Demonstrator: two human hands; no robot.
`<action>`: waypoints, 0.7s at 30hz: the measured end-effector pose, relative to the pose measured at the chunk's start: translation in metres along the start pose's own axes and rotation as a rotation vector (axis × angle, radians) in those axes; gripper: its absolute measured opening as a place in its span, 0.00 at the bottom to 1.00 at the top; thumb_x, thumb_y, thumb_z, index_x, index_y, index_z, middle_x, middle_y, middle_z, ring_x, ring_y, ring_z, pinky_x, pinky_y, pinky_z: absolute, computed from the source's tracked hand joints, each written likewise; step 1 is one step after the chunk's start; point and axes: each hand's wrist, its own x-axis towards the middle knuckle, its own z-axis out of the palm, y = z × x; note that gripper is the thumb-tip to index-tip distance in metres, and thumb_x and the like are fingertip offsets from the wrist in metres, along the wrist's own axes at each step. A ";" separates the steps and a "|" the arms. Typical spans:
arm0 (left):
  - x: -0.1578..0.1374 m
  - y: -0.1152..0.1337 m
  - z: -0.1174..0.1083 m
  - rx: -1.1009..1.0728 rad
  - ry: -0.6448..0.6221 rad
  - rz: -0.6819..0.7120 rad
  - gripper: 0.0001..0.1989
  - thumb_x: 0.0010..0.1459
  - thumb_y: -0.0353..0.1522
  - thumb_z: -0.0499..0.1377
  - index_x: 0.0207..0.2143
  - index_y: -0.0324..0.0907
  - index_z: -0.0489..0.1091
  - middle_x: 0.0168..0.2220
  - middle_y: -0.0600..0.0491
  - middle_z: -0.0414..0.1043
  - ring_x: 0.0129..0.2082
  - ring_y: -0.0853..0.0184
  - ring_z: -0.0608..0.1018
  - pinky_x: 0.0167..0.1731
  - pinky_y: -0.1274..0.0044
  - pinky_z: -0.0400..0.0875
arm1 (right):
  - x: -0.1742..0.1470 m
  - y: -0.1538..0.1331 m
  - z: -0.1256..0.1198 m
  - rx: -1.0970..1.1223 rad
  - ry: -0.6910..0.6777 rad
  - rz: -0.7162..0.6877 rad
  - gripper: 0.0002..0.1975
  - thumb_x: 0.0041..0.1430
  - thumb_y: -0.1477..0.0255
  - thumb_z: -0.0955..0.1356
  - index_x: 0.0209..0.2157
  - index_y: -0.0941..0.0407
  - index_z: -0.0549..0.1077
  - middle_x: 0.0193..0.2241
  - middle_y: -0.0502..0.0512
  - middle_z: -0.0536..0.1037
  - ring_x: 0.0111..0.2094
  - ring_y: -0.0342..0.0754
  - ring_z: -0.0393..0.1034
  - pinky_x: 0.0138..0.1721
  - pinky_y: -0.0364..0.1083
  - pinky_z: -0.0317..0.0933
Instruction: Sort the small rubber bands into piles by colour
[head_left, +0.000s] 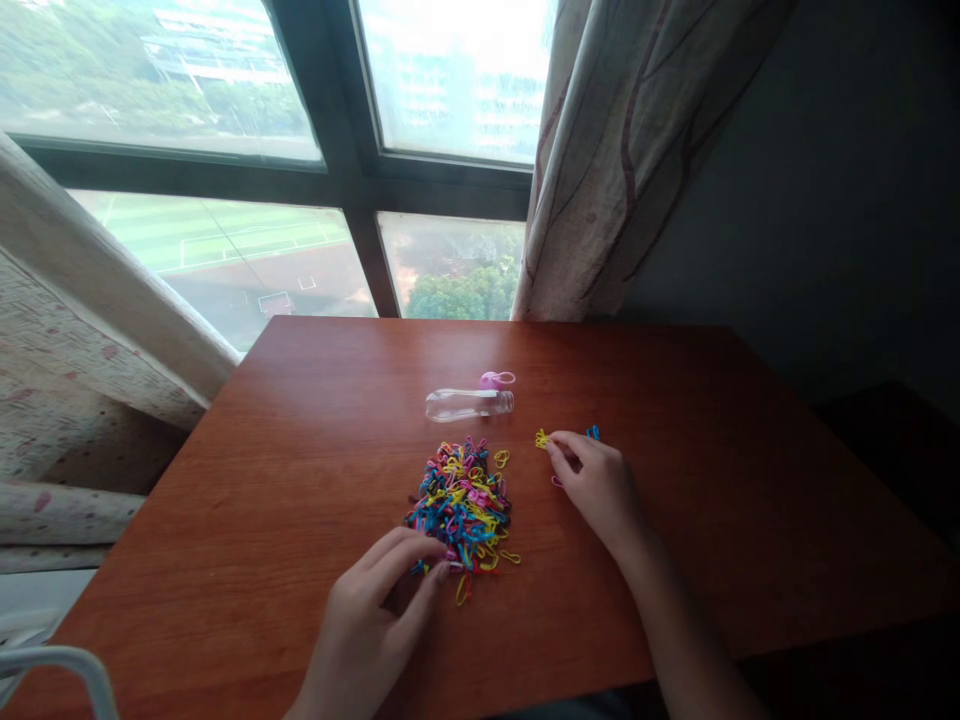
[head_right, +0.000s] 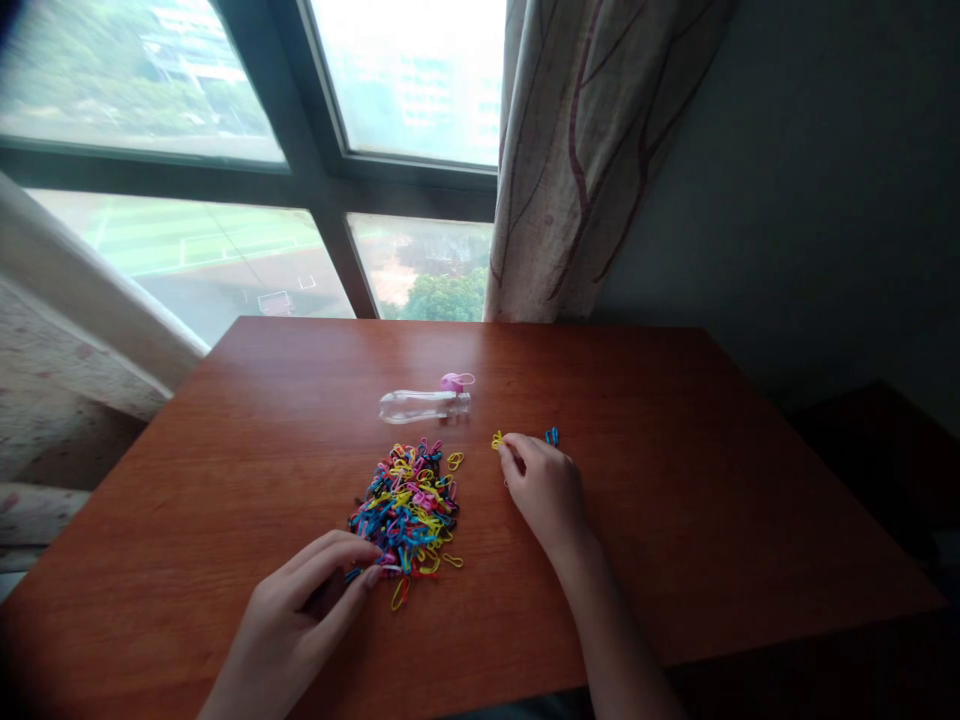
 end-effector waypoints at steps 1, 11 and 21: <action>-0.004 -0.002 -0.002 0.021 -0.009 -0.006 0.03 0.61 0.32 0.60 0.36 0.45 0.73 0.33 0.56 0.76 0.30 0.71 0.78 0.30 0.83 0.71 | 0.002 0.001 0.002 -0.029 -0.002 -0.005 0.09 0.63 0.71 0.65 0.37 0.55 0.78 0.32 0.53 0.82 0.31 0.49 0.77 0.33 0.43 0.64; -0.024 -0.005 -0.008 0.423 -0.053 0.009 0.05 0.63 0.37 0.55 0.36 0.49 0.70 0.32 0.59 0.74 0.28 0.70 0.79 0.26 0.81 0.69 | -0.018 -0.004 0.000 0.073 0.030 0.016 0.10 0.65 0.70 0.64 0.42 0.55 0.77 0.33 0.52 0.82 0.30 0.47 0.76 0.35 0.43 0.66; -0.026 0.004 -0.009 0.512 -0.088 0.085 0.09 0.66 0.34 0.50 0.37 0.48 0.69 0.34 0.57 0.74 0.28 0.69 0.79 0.26 0.80 0.70 | -0.059 -0.014 -0.004 0.195 0.032 0.003 0.09 0.66 0.72 0.64 0.40 0.54 0.76 0.36 0.54 0.82 0.35 0.48 0.77 0.37 0.44 0.68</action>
